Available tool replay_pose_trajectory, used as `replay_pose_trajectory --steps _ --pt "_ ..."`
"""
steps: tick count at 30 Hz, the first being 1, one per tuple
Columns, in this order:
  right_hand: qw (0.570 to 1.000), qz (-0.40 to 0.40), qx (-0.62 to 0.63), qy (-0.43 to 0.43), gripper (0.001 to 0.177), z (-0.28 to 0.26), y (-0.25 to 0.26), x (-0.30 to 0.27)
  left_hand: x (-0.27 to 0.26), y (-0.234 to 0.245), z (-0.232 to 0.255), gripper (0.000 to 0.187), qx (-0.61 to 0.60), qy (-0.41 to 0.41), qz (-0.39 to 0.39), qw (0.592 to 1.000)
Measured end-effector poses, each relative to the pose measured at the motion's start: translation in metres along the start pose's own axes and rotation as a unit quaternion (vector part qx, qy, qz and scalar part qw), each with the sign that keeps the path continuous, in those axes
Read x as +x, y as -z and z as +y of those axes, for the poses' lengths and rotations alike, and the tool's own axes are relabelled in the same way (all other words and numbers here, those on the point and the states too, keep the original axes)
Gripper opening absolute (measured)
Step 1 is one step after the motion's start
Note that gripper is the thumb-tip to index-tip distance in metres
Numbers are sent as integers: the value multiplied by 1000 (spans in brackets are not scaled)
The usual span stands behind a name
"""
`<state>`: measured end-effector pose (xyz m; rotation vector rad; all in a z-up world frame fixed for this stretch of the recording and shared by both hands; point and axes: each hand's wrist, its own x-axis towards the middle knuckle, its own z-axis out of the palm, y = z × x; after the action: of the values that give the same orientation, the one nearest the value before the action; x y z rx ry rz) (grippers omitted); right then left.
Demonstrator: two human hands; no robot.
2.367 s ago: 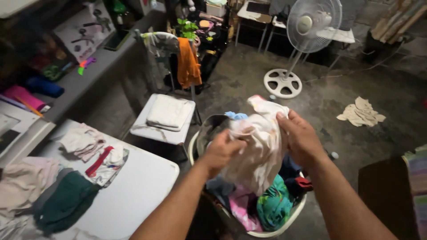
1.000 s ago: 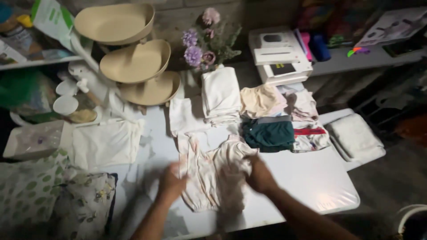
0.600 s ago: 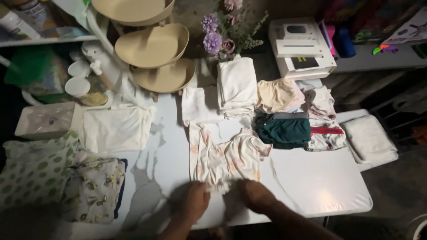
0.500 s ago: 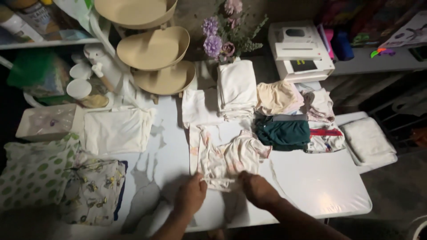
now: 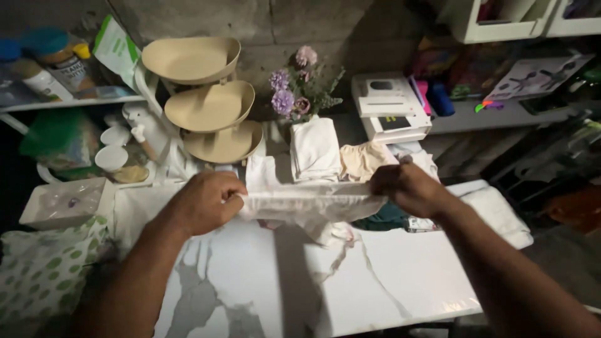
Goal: The person repeatedly picks clothes from a laundry basket, unfolds them on a white table, folds them neatly, and stacks them. Items include a dark green shirt, a light pink top, a green patterned cloth, a black and yellow patterned top, a maroon top, a dark blue shirt, a green cap, and a black and yellow jersey.
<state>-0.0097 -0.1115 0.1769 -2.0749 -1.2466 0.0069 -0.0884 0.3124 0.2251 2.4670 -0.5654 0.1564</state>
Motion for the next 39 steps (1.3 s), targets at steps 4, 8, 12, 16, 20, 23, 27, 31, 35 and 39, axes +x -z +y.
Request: replay_pose_trajectory --steps 4,8,12,16,20,23,27,31,35,39 --pt "965 72 176 -181 27 -52 27 1 6 24 29 11 -53 -76 44 995" --pt "967 94 194 -133 11 -93 35 18 12 31 60 13 -179 -122 31 976" --pt "984 85 131 -91 13 -146 39 38 9 36 79 17 -135 -118 -6 984" --pt "990 47 98 -92 9 -146 43 35 7 42 67 21 -55 -95 -36 993" --pt "980 81 145 -110 9 -140 47 27 -1 48 47 19 -11 -16 -4 1000" --pt "969 129 182 -110 14 -104 35 15 -1 37 37 15 -53 -38 62 996" --pt "936 253 180 -165 17 -101 5 38 -4 11 58 17 -281 22 71 957" --pt "923 314 143 -172 19 -51 -28 55 20 -26 70 31 -398 48 122 908" --pt "900 348 120 -232 10 -84 -44 81 35 -42 93 23 -320 129 195 918" --pt "847 338 289 -291 19 -151 -51 115 27 -43 123 43 -152 46 135 978"
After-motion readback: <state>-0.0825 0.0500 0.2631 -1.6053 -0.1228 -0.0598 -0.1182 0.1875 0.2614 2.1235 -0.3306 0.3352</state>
